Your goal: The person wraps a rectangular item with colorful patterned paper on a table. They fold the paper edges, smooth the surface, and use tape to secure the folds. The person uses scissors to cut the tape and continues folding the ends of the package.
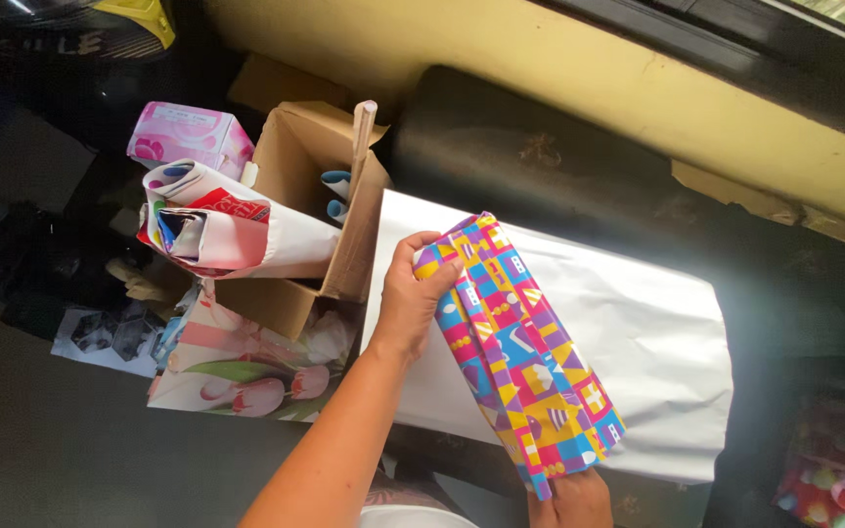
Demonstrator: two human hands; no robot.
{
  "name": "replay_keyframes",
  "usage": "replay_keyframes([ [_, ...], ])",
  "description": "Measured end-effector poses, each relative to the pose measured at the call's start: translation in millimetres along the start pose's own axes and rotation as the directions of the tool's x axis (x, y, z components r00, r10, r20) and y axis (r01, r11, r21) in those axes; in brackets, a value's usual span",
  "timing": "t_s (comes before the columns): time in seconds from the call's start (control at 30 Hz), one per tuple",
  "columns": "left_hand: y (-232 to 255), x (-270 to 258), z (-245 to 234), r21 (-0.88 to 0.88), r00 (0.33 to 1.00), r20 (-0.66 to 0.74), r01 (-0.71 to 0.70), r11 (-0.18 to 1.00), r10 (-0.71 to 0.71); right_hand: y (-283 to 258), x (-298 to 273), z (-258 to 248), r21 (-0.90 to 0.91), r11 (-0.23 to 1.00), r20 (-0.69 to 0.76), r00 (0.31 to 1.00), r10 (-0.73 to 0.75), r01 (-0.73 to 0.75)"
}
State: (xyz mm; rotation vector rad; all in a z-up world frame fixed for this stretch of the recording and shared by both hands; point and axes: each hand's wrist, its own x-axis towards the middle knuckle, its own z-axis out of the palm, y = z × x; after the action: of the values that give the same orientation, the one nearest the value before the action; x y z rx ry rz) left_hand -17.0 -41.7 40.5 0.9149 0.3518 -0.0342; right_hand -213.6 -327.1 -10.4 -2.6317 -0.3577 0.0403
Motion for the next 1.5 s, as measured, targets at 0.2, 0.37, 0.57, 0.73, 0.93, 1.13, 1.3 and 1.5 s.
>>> replay_keyframes([
  [0.2, -2, -3, -2, 0.070, 1.000, 0.022, -0.010, 0.997, 0.008, 3, -7, 9, 0.003, 0.996, 0.082, 0.993, 0.088, -0.089],
  [0.37, -8, -2, -3, 0.099, 1.000, -0.026, 0.015, 0.995, -0.013, 12, -13, 18, 0.087, 0.991, 0.107, 0.990, 0.090, -0.100],
  [0.57, 4, 4, -12, 0.272, 0.979, 0.090, 0.151, 0.950, -0.182, 2, 19, -79, 0.187, 0.975, 0.274, 0.959, 0.068, -0.123],
  [0.73, -2, -9, 5, 0.355, 0.950, 0.232, 0.117, 0.928, -0.208, -49, 105, -133, 0.393, 0.806, 0.110, 0.893, 0.436, -0.442],
  [0.93, -11, -20, 45, 0.351, 0.966, 0.253, -0.040, 0.936, -0.054, -56, 157, -66, 0.768, 0.252, 0.422, 0.761, 0.492, -0.589],
  [1.13, -22, -43, 50, 0.241, 0.967, 0.225, 0.061, 0.969, -0.117, -59, 147, -57, 0.850, 0.304, 0.268, 0.851, 0.452, -0.429],
  [1.3, -25, -45, 46, 0.192, 0.945, 0.261, 0.148, 0.970, -0.196, -43, 133, -32, 0.853, 0.278, 0.278, 0.836, 0.473, -0.441],
  [1.5, -16, -48, 46, 0.288, 0.937, 0.234, 0.187, 0.939, -0.259, 0, 170, -83, 0.796, 0.500, 0.164, 0.917, 0.363, -0.341],
])
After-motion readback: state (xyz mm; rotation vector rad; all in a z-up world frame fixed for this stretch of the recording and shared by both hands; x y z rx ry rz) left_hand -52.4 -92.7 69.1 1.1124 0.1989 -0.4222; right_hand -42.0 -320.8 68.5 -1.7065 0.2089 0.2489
